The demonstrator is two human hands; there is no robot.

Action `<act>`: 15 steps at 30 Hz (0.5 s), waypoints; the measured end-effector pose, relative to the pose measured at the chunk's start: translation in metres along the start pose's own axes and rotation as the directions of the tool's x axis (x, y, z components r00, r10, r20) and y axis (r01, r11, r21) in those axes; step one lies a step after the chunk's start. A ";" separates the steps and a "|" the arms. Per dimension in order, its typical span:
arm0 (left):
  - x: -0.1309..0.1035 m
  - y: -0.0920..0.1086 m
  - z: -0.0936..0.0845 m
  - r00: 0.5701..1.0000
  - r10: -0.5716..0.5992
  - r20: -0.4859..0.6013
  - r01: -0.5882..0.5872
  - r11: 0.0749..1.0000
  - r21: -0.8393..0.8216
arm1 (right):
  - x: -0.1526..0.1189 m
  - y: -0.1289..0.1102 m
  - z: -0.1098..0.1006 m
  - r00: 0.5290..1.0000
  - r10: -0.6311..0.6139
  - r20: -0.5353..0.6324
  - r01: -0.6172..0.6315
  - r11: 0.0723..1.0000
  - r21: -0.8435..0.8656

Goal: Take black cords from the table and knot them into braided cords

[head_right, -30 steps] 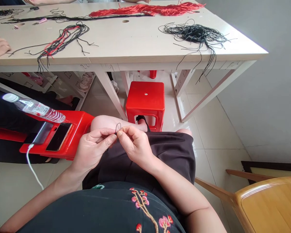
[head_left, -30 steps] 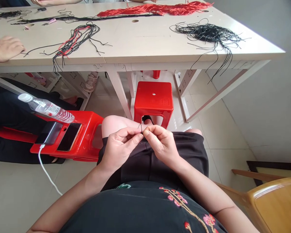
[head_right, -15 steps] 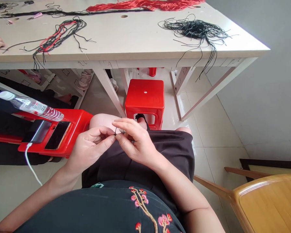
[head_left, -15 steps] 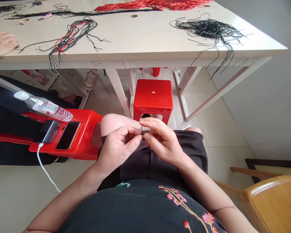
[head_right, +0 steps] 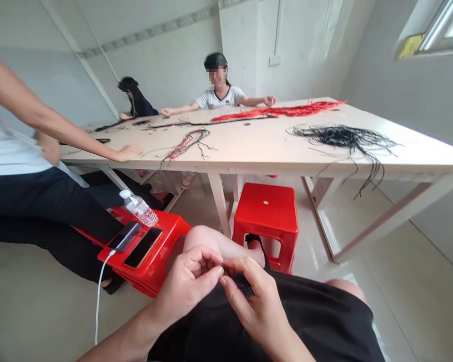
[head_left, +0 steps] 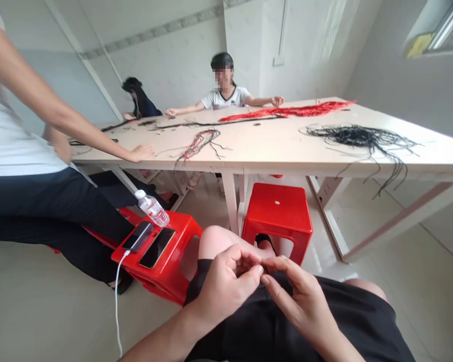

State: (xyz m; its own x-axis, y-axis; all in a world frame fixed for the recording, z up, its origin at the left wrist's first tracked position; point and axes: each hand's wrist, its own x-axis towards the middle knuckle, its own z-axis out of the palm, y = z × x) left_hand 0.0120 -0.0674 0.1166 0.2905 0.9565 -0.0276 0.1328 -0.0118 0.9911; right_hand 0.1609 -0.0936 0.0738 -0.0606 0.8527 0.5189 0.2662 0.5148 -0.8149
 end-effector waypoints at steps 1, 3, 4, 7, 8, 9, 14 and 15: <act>-0.002 0.003 0.000 1.000 -0.004 -0.002 0.004 1.000 -0.008 | -0.001 -0.001 0.001 1.000 -0.009 0.003 0.009 1.000 -0.002; -0.006 0.007 0.000 1.000 -0.013 -0.012 0.013 1.000 -0.009 | -0.002 -0.003 0.003 1.000 -0.023 -0.008 0.023 1.000 -0.015; -0.008 0.009 0.000 1.000 -0.017 -0.016 0.017 1.000 -0.010 | -0.003 -0.004 0.003 1.000 -0.025 -0.010 0.025 1.000 -0.018; -0.013 0.011 0.001 1.000 -0.023 -0.016 0.023 1.000 -0.011 | -0.005 -0.007 0.005 1.000 -0.003 0.006 0.003 1.000 -0.019; -0.015 0.011 0.002 1.000 -0.011 -0.020 0.011 1.000 0.000 | -0.006 -0.008 0.006 1.000 0.014 0.008 -0.014 1.000 -0.014; -0.016 0.011 0.002 1.000 0.008 -0.029 -0.007 1.000 0.019 | -0.006 -0.008 0.006 0.999 0.032 0.007 -0.032 0.999 -0.006; -0.022 0.004 0.006 0.980 0.189 -0.063 -0.171 0.960 0.220 | -0.011 -0.006 0.007 0.987 0.155 0.042 -0.159 0.978 0.137; -0.023 0.003 0.006 0.970 0.236 -0.061 -0.213 0.941 0.263 | -0.012 -0.006 0.006 0.980 0.192 0.060 -0.200 0.963 0.183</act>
State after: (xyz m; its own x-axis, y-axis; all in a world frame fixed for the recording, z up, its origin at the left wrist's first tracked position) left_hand 0.0115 -0.0916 0.1192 0.2558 0.9425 0.2151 0.3128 -0.2912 0.9041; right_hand 0.1537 -0.1060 0.0709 -0.0661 0.9395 0.3360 0.0926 0.3411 -0.9355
